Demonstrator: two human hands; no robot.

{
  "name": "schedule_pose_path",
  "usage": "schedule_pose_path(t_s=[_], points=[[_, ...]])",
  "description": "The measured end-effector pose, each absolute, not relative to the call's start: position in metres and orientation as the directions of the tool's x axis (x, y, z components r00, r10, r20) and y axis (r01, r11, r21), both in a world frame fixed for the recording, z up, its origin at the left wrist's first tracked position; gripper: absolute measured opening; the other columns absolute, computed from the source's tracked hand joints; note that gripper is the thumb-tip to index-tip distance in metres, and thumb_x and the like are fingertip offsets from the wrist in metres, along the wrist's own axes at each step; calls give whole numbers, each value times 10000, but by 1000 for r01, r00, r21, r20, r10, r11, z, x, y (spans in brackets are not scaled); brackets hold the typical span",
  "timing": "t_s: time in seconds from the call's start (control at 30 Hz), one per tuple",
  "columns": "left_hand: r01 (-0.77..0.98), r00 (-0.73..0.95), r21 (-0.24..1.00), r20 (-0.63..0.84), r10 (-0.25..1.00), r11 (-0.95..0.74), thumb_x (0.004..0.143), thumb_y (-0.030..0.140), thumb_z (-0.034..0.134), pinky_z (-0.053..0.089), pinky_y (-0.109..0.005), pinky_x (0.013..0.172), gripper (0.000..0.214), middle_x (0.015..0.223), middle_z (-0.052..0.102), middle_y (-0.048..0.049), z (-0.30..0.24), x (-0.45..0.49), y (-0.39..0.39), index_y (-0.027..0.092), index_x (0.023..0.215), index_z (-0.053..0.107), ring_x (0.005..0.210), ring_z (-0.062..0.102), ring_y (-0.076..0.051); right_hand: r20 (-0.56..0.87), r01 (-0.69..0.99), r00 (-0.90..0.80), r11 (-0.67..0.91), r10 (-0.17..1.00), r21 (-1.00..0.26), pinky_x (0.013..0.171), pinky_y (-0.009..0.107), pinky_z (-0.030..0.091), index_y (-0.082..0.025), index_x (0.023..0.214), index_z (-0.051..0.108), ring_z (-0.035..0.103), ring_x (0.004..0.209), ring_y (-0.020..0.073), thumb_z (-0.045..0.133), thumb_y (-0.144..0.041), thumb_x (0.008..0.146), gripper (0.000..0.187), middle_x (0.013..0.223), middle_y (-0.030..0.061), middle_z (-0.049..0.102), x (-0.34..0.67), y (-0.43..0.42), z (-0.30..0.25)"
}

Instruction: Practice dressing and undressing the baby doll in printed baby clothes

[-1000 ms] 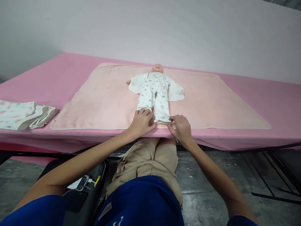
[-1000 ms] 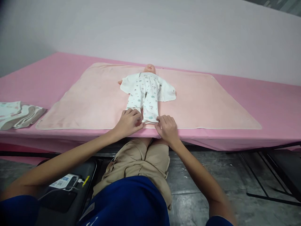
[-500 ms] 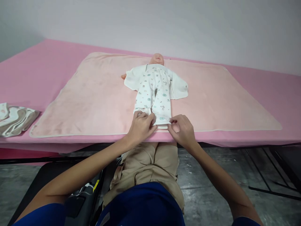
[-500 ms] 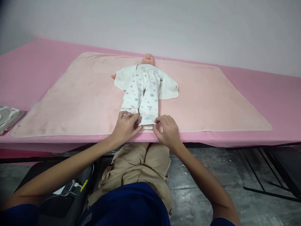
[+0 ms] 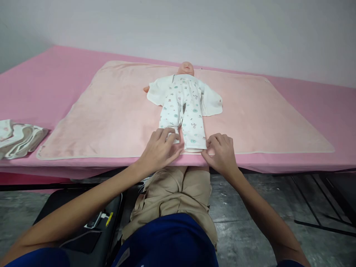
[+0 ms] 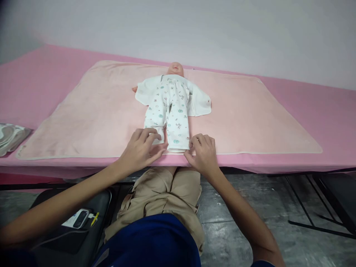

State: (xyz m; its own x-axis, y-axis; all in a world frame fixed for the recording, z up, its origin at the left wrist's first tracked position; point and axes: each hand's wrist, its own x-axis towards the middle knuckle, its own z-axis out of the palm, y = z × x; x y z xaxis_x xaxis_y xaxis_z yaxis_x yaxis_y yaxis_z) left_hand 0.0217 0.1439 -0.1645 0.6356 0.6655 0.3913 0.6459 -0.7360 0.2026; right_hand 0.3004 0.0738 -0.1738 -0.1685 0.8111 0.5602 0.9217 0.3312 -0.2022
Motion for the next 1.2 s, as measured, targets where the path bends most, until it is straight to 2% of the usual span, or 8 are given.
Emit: schedule_pose_path(t_s=[0.07,0.17,0.3,0.47,0.7,0.9,1.07,1.2], points=[[654,607,208,430,668,-727,1067,435,611,471,-532,1098,352,1465,631,-194,-168,3,148,218,1341,568,1350,575,-377,559,909,-201,366,804,-199,930,505,457,-247,1132,582,614,1073,352,741,-254,918,267,1195,134,697,294,69,-172],[706,552,204,440,708,-678,1051,454,610,472,-541,1090,411,1442,631,-207,-179,-23,156,200,1364,533,1347,563,-393,541,867,-301,461,785,-187,1028,546,463,-262,1290,585,611,1205,384,749,-352,988,355,1309,152,694,273,70,-170],[745,511,241,393,765,-622,1020,511,622,467,-533,995,348,1246,737,-143,-190,-38,162,221,1203,560,1118,643,-366,468,833,-430,540,772,-125,1101,548,455,-251,1260,622,615,1206,367,700,-308,1039,242,1275,132,728,237,97,-172],[739,507,249,406,760,-626,1041,371,587,433,-513,1041,184,1127,801,-83,-187,-34,159,225,1149,566,1001,711,-300,444,840,-448,536,776,-89,1184,530,430,-240,1099,651,642,1073,324,591,-116,1022,158,1043,94,751,215,132,-177],[673,524,332,416,743,-661,1035,300,546,464,-475,1017,118,1093,837,-57,-165,-36,145,249,1113,618,942,743,-257,576,794,-287,526,765,-304,1055,481,489,-265,1006,607,672,945,266,604,-165,968,107,915,36,715,229,117,-166],[579,635,330,392,666,-746,984,274,562,484,-437,944,59,910,788,-20,-160,-44,139,250,1025,598,864,717,-231,587,727,-276,565,761,-391,1227,561,432,-279,1134,632,701,881,250,652,-308,1030,109,929,16,733,266,108,-154],[662,592,272,383,709,-699,1027,336,523,486,-461,943,161,1096,768,-101,-157,-37,204,225,1092,619,973,662,-287,590,841,-53,354,806,-408,1030,569,507,-246,1023,705,690,937,307,602,-382,1040,172,1015,96,763,336,173,-150],[689,578,253,374,725,-679,970,357,558,453,-528,1071,316,1380,678,-193,-168,-7,305,186,1223,637,1244,576,-369,473,832,-219,416,853,-366,1063,569,493,-231,1064,736,660,1117,348,609,-370,994,201,1147,130,763,371,244,-167]])
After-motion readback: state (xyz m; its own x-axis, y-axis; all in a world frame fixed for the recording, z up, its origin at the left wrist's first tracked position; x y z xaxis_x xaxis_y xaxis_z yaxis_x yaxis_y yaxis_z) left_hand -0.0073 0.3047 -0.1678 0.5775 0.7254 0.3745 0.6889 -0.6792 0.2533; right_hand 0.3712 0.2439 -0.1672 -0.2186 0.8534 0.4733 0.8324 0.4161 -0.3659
